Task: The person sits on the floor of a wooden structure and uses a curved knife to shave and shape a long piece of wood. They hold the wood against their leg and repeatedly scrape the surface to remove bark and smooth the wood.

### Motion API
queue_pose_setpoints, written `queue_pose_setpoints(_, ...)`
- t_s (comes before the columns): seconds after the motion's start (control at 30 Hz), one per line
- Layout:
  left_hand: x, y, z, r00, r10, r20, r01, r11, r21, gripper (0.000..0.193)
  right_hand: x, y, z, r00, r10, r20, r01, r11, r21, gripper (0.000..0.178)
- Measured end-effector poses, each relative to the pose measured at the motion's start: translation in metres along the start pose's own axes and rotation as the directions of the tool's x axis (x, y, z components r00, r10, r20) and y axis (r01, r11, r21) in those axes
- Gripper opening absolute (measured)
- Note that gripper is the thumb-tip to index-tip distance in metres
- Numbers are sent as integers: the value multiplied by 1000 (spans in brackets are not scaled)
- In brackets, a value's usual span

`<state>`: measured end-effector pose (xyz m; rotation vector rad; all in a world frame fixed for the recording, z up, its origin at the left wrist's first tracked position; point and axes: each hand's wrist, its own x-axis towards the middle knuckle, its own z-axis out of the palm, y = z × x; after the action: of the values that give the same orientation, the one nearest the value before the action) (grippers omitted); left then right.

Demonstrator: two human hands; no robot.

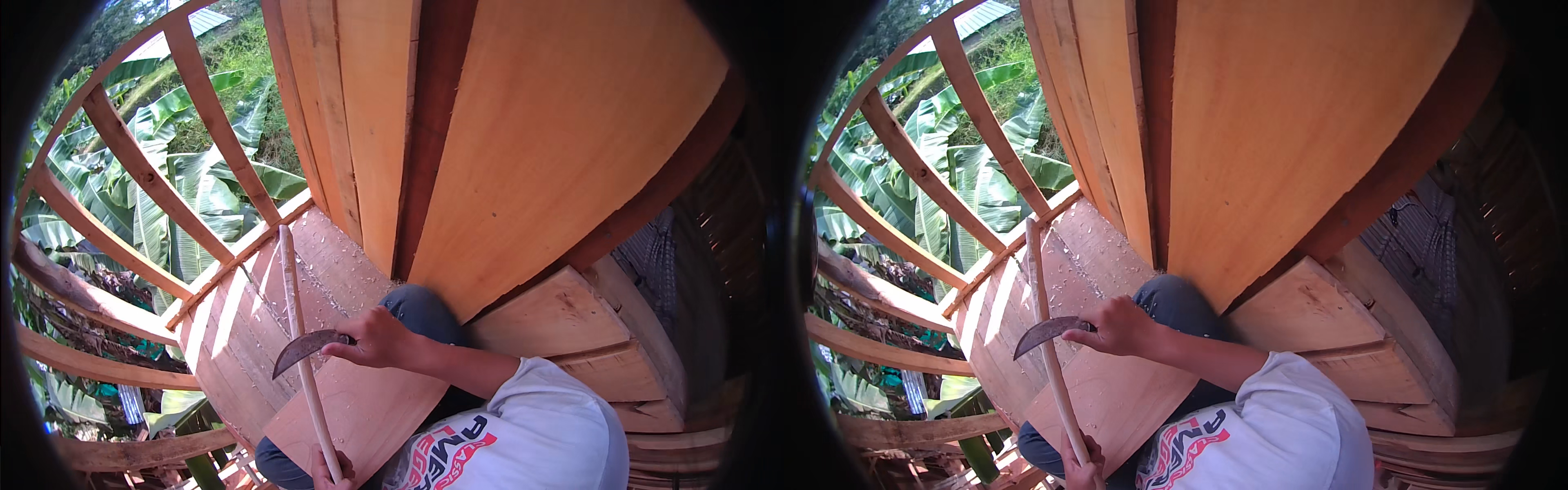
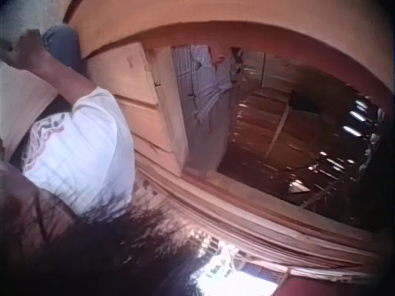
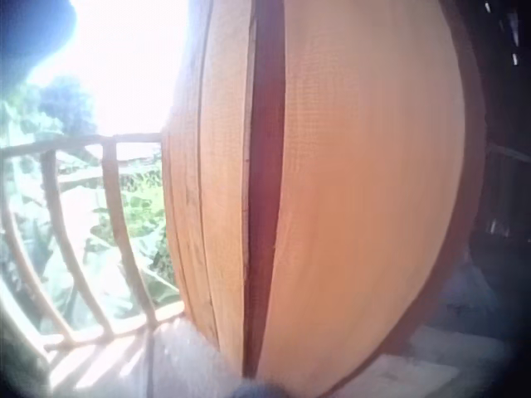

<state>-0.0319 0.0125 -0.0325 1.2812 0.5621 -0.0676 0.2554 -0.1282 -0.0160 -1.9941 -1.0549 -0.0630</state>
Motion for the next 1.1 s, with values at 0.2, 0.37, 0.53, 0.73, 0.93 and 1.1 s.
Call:
queue_pose_setpoints(0.2, 19, -7, 9, 993, -2, 120, -6, 998, 67, 46, -27, -8, -35, 980, 193, -41, -180, 961, 209, 60)
queue_pose_setpoints(0.37, 32, 4, -13, 958, -140, 252, 216, 926, -309, 50, -29, -18, -35, 987, 159, -12, -147, 937, 318, 63)
queue_pose_setpoints(0.53, 64, 36, 52, 947, -222, 233, 285, 914, -288, 52, -47, -15, -64, 968, 236, -87, -183, 900, 396, 64)
queue_pose_setpoints(0.73, 101, 36, 127, 975, -158, 157, 145, 985, 90, 50, -67, 3, -61, 936, 312, -161, -203, 854, 478, 66)
queue_pose_setpoints(0.93, 137, 39, 172, 940, -189, 283, 117, 960, 253, 49, -77, 16, -67, 916, 342, -210, -216, 861, 459, 65)
queue_pose_setpoints(1.1, 150, 38, 186, 930, -189, 314, 93, 951, 296, 48, -72, 16, -57, 929, 318, -191, -204, 868, 452, 65)
